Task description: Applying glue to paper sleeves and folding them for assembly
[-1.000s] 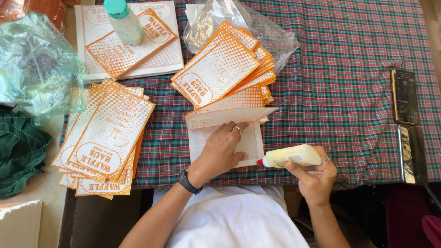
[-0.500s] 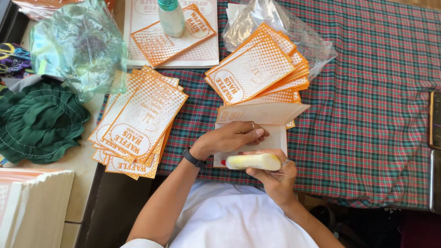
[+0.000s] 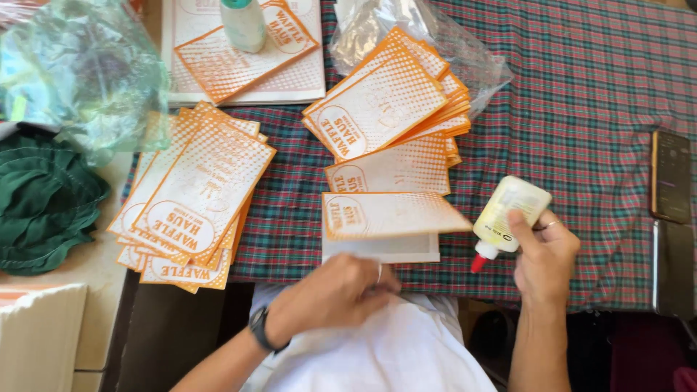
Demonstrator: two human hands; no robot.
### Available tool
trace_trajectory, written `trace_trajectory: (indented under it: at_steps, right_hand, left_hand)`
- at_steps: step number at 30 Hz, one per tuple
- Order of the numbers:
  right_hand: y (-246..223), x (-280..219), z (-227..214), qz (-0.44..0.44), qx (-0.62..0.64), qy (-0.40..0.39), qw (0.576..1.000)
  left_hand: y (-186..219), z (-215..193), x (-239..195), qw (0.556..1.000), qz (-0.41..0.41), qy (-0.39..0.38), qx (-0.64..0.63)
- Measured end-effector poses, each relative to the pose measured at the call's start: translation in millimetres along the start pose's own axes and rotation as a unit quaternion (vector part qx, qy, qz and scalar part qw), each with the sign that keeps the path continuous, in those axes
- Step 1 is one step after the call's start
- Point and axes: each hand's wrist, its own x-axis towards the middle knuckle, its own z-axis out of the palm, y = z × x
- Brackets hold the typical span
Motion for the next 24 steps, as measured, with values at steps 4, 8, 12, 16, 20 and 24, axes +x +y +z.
trace_trajectory:
  at_steps: [4,8,12,16,20,24]
  right_hand:
    - [-19,0,-7,0.067,-0.236,-0.002,0.969]
    - [12,-1,-29,-0.189,-0.431,0.011,0.882]
    - [-25,-27,8,-0.432,-0.363,-0.094,0.82]
    - [-13,-41,26,-0.464,-0.228,-0.331,0.79]
    - [3,-41,25,-0.449,-0.268,-0.344,0.78]
    - [6,-41,23,-0.446,-0.282,-0.342,0.778]
  left_hand:
    - [26,2,-33,0.997,0.058,-0.012,0.043]
    - [11,2,-43,0.985,0.092,0.096,0.108]
    - [-23,11,-49,0.929,0.076,0.159,0.324]
    - [-49,18,-51,0.91,0.092,0.16,0.372]
    - [-50,14,-50,0.915,0.084,0.147,0.365]
    - [-51,15,-52,0.907,0.072,0.149,0.386]
